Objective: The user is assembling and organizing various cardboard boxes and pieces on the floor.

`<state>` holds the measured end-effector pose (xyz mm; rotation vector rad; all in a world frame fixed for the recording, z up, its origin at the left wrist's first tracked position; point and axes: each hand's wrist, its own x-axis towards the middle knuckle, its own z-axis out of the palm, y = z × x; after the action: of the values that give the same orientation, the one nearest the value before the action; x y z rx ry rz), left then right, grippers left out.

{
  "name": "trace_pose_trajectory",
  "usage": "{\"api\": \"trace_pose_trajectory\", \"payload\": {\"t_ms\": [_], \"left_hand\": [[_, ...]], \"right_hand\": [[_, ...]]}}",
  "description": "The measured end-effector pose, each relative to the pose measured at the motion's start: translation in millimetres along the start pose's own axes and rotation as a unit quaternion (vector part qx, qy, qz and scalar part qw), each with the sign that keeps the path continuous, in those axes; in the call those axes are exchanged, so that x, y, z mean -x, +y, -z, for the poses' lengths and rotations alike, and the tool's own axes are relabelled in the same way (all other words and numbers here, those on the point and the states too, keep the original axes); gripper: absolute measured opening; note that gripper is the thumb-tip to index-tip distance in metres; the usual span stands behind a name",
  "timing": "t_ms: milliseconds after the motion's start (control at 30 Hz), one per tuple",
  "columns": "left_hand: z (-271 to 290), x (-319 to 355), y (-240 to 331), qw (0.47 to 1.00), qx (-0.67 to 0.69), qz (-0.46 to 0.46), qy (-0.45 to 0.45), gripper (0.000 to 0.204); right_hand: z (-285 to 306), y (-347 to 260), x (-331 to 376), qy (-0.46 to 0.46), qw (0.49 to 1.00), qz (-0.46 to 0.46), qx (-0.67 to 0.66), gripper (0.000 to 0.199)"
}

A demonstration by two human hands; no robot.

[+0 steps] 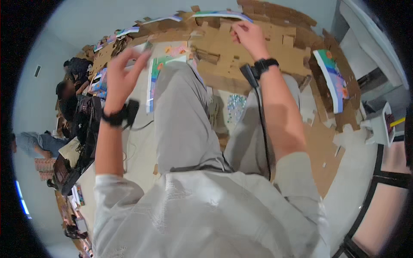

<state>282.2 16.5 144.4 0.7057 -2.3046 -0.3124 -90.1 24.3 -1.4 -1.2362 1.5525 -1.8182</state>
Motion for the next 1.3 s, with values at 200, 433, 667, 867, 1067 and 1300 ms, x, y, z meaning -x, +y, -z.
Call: {"api": "trace_pose_trajectory", "payload": {"t_ms": [200, 433, 667, 867, 1067, 1300], "left_hand": [[32.6, 128.8, 24.4, 0.982, -0.123, 0.055, -0.131, 0.011], [0.0, 152.5, 8.4, 0.973, -0.122, 0.091, -0.175, 0.069], [-18.1, 108.7, -28.4, 0.899, -0.284, 0.128, -0.308, 0.068], [-18.0, -4.8, -9.3, 0.958, -0.126, -0.133, -0.223, 0.028], [-69.4, -96.0, 9.1, 0.926, -0.030, -0.296, -0.231, 0.019], [-200.3, -149.3, -17.5, 0.892, 0.211, -0.161, -0.365, 0.023]], "right_hand": [[14.9, -16.2, 13.8, -0.022, 0.992, 0.069, 0.102, 0.025], [50.0, -6.3, 25.0, -0.057, 0.987, 0.075, 0.126, 0.026], [79.5, 1.1, 41.8, -0.055, 0.983, 0.038, 0.173, 0.025], [65.1, -110.2, 56.2, -0.052, 0.998, 0.026, 0.004, 0.026], [70.4, -164.1, 41.8, -0.072, 0.981, 0.118, 0.136, 0.019], [129.4, -23.6, -6.9, -0.063, 0.962, -0.107, 0.245, 0.022]]}}
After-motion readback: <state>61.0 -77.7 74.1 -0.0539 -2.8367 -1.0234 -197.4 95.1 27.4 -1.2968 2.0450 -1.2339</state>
